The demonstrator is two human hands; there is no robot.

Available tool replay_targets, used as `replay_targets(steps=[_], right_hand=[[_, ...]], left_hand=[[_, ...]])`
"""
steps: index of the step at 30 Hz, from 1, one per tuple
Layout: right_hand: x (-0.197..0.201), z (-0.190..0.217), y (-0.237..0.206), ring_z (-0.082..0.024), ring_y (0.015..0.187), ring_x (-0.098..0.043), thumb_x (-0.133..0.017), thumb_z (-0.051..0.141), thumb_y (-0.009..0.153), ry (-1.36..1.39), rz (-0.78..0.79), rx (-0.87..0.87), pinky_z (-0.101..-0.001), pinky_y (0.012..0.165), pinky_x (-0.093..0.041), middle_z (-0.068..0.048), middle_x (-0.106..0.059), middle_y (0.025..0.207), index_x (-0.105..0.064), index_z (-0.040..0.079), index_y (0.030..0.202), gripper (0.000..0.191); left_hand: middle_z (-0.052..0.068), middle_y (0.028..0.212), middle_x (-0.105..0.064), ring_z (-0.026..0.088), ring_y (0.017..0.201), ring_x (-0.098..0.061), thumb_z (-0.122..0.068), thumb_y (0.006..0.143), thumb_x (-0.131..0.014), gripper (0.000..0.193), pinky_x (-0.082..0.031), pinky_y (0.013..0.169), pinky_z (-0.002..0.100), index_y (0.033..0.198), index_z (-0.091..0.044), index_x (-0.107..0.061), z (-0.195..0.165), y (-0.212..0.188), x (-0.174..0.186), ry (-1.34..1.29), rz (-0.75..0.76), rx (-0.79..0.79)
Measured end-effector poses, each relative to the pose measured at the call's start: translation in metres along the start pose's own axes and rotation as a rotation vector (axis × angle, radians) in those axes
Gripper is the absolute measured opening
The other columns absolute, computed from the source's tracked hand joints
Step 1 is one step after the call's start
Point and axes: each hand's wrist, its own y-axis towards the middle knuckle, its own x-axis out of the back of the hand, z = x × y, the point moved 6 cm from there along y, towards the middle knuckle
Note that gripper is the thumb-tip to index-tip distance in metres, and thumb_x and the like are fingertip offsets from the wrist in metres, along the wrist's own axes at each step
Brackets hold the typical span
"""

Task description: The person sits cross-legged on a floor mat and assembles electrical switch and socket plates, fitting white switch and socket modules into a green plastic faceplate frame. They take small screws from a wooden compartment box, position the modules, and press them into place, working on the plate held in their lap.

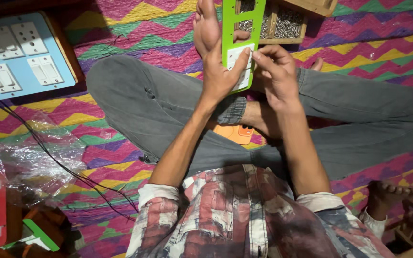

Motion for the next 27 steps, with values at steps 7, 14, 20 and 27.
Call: replay_targets(steps=[7, 14, 20, 27], right_hand=[[-0.014, -0.015, -0.003, -0.012, 0.091, -0.069, -0.069, 0.013, 0.096, 0.148, 0.015, -0.139, -0.0277, 0.082, -0.061, -0.003, -0.069, 0.103, -0.062, 0.005, 0.117, 0.024], [-0.006, -0.03, 0.0, -0.014, 0.092, -0.069, -0.068, 0.01, 0.1, 0.244, -0.004, -0.078, -0.0297, 0.083, -0.06, -0.006, -0.071, 0.102, -0.062, 0.002, 0.111, 0.014], [-0.004, -0.026, -0.027, -0.006, 0.095, -0.061, -0.058, 0.016, 0.107, -0.159, 0.011, 0.125, -0.0218, 0.081, -0.053, 0.0, -0.062, 0.108, -0.054, 0.006, 0.129, 0.024], [0.004, 0.013, -0.067, -0.007, 0.11, -0.058, -0.06, 0.014, 0.11, -0.208, 0.067, 0.281, -0.0232, 0.097, -0.05, -0.002, -0.062, 0.119, -0.054, 0.001, 0.129, 0.025]], left_hand=[[0.01, 0.123, -0.074, 0.023, 0.124, -0.069, -0.015, 0.099, -0.077, 0.036, -0.048, 0.117, 0.041, 0.131, -0.006, -0.063, -0.003, -0.004, -0.002, 0.135, -0.039, -0.128], [0.01, 0.121, -0.074, 0.019, 0.119, -0.069, -0.016, 0.098, -0.075, 0.041, -0.053, 0.107, 0.034, 0.135, -0.004, -0.06, 0.027, -0.008, -0.01, 0.039, -0.016, 0.014], [0.016, 0.13, -0.065, 0.021, 0.111, -0.065, -0.01, 0.104, -0.068, 0.05, -0.055, 0.096, 0.035, 0.148, -0.002, -0.046, 0.025, -0.009, -0.015, -0.372, -0.098, 0.252], [0.024, 0.158, -0.027, 0.027, 0.149, -0.034, -0.027, 0.104, -0.07, 0.081, -0.028, 0.129, 0.043, 0.161, -0.012, -0.015, -0.037, -0.006, -0.025, 0.029, -0.128, -0.145]])
